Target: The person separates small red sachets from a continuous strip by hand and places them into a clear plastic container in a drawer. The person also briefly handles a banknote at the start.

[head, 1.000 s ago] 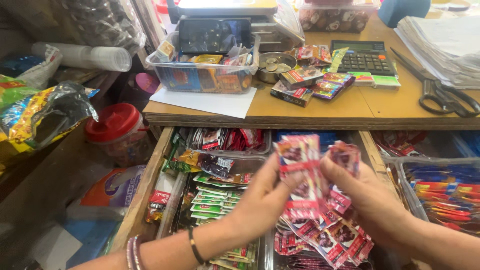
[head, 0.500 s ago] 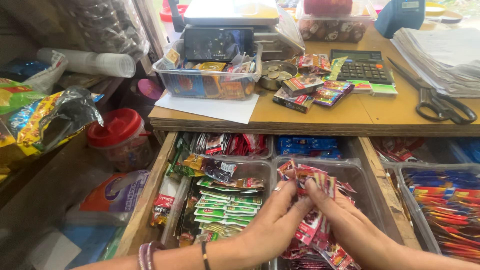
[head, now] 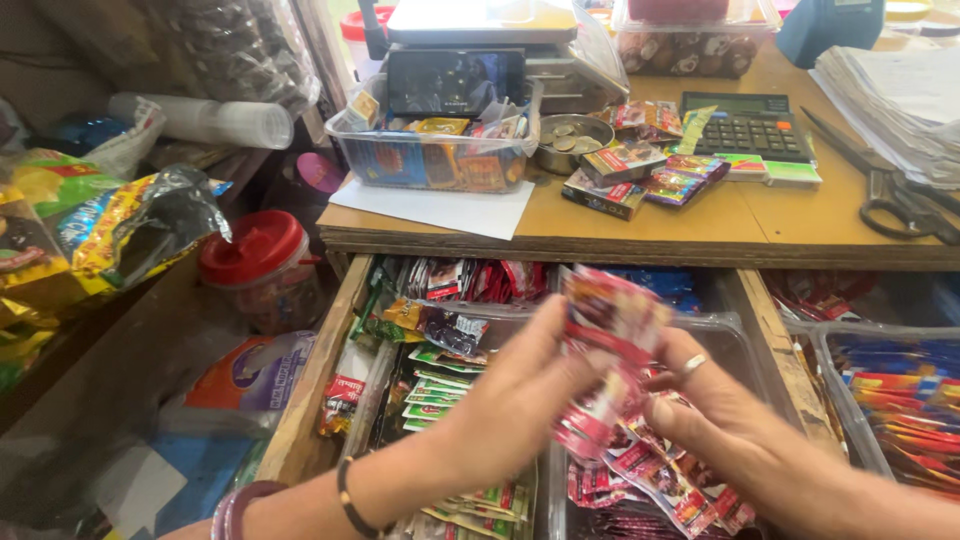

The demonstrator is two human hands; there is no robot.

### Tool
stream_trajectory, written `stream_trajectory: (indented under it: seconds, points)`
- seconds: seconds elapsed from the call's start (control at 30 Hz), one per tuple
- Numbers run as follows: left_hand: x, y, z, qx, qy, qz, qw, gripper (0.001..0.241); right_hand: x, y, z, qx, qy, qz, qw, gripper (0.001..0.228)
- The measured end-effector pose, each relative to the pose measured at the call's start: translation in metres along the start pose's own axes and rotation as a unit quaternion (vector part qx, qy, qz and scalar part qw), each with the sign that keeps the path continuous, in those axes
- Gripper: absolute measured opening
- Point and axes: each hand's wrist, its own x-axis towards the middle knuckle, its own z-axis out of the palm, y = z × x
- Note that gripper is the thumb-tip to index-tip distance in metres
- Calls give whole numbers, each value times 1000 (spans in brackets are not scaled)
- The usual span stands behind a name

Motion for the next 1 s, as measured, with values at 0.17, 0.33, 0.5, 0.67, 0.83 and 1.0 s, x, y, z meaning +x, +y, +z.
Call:
stream_trajectory:
  seconds: [0.17,0.33,0.5,0.67,0.83,1.0]
  points:
    - [11,-1,-23,-147,92,-47,984,29,3,-30,-30,-210,9,-169,963,39]
    - [15,-10,-37,-215,124,-55,967,18,8,-48,-46,-377,63,59,922,45]
    - [19,-15,-28,-181,148,-89,968,28,11,-31,-55,-403,-19,-60,913,55]
    - [16,-10,-20,-111,143,-104,978,35,2,-2,-50,-404,-101,-246,875,75]
    - [6,3,-17,-43,116,-25,992,35,7,6,-45,-511,-134,-81,845,43]
    - [2,5,0,-131,155,-105,973,33,12,0,-46,-298,33,-167,939,31]
